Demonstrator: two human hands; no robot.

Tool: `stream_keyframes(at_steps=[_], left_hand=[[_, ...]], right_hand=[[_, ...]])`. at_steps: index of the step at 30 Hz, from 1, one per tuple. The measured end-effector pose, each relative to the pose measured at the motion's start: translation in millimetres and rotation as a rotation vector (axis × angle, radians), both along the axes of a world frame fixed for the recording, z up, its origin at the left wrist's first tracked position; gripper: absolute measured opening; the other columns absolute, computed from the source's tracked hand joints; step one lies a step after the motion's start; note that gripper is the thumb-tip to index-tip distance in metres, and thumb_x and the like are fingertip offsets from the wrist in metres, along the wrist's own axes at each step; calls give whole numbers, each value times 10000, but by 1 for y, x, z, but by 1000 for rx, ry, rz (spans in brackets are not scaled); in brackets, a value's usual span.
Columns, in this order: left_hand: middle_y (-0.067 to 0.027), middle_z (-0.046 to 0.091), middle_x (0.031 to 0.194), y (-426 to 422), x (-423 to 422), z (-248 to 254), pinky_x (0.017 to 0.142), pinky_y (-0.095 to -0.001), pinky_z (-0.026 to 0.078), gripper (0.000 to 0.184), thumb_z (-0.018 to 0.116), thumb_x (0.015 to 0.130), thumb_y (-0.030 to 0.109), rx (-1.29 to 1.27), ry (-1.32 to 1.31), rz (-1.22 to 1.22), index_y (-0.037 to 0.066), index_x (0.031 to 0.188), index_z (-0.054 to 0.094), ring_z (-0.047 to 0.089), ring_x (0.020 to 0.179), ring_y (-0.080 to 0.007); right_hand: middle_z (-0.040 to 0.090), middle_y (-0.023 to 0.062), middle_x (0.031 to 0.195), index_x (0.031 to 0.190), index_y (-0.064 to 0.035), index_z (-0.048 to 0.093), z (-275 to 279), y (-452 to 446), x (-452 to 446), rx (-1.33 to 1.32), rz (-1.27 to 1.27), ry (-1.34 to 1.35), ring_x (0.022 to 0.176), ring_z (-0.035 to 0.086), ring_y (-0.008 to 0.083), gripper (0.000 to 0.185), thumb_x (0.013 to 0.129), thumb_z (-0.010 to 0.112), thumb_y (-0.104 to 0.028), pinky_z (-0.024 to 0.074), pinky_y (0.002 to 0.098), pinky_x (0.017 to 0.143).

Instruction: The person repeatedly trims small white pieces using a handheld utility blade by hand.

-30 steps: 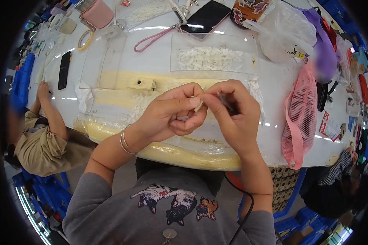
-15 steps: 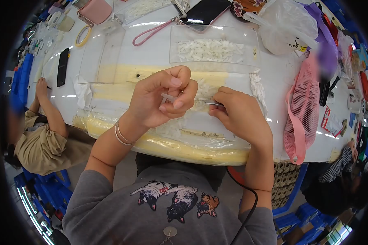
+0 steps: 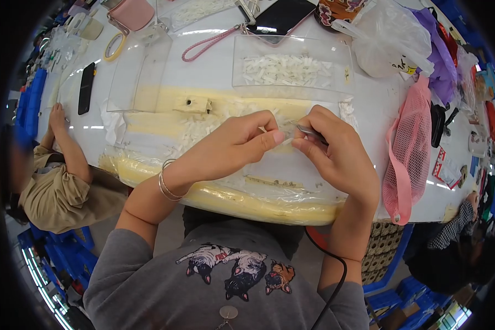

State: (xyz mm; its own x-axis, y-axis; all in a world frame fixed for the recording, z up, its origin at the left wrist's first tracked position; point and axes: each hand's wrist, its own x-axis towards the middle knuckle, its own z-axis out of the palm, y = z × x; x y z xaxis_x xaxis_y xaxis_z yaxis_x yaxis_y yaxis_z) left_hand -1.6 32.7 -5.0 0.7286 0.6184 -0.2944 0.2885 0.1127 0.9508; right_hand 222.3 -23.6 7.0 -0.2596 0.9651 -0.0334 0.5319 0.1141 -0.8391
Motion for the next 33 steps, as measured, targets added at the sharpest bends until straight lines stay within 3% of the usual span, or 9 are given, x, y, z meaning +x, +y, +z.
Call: stream_keyframes(at_steps=[4,11,13,17,23,26,33], left_hand=[[45,446,665,-3,2,2,523,-229,293,190,512,1036,205,-197,-69,-100,71,901,507,374,573,-46],[52,426,614,1,2,0,468,-220,245,165,498,1033,177,-294,-156,18,81,900,516,335,517,-23],[54,422,598,2,1,-7,448,-215,220,169,504,1037,184,-226,-195,87,85,901,521,309,498,-17],[48,441,594,12,-4,0,408,-206,156,177,541,1030,214,-369,-288,204,81,913,546,259,465,-10],[35,454,591,19,-8,7,401,-203,159,186,548,1016,215,-424,-317,235,81,886,548,251,456,-11],[36,456,591,18,-9,5,401,-201,159,186,544,1014,207,-427,-313,234,82,877,549,252,456,-11],[51,445,593,17,-8,5,404,-207,168,199,548,1027,231,-356,-270,217,78,900,558,259,457,-7]], right_hand=[[473,78,831,973,14,570,1,-1,-4,16,25,30,677,472,171,173,888,705,-55,400,300,606],[538,71,825,974,7,591,-12,-1,-6,-34,-120,104,660,493,160,180,860,727,-27,414,283,614],[579,73,824,939,3,612,-3,1,-1,-92,-16,8,673,535,171,178,830,748,-34,434,293,620],[655,78,811,874,-17,653,2,-1,7,-182,254,-87,701,627,215,194,753,795,-68,484,339,637],[681,102,761,798,-41,663,-11,-8,-2,-256,323,-285,713,662,307,194,737,782,-181,505,402,653],[662,122,749,762,-34,651,-13,-11,-8,-144,285,-402,717,643,339,182,762,741,-192,497,414,644],[623,135,723,773,-14,643,-16,-9,-8,-72,234,-283,672,616,324,148,752,719,-140,478,406,611]])
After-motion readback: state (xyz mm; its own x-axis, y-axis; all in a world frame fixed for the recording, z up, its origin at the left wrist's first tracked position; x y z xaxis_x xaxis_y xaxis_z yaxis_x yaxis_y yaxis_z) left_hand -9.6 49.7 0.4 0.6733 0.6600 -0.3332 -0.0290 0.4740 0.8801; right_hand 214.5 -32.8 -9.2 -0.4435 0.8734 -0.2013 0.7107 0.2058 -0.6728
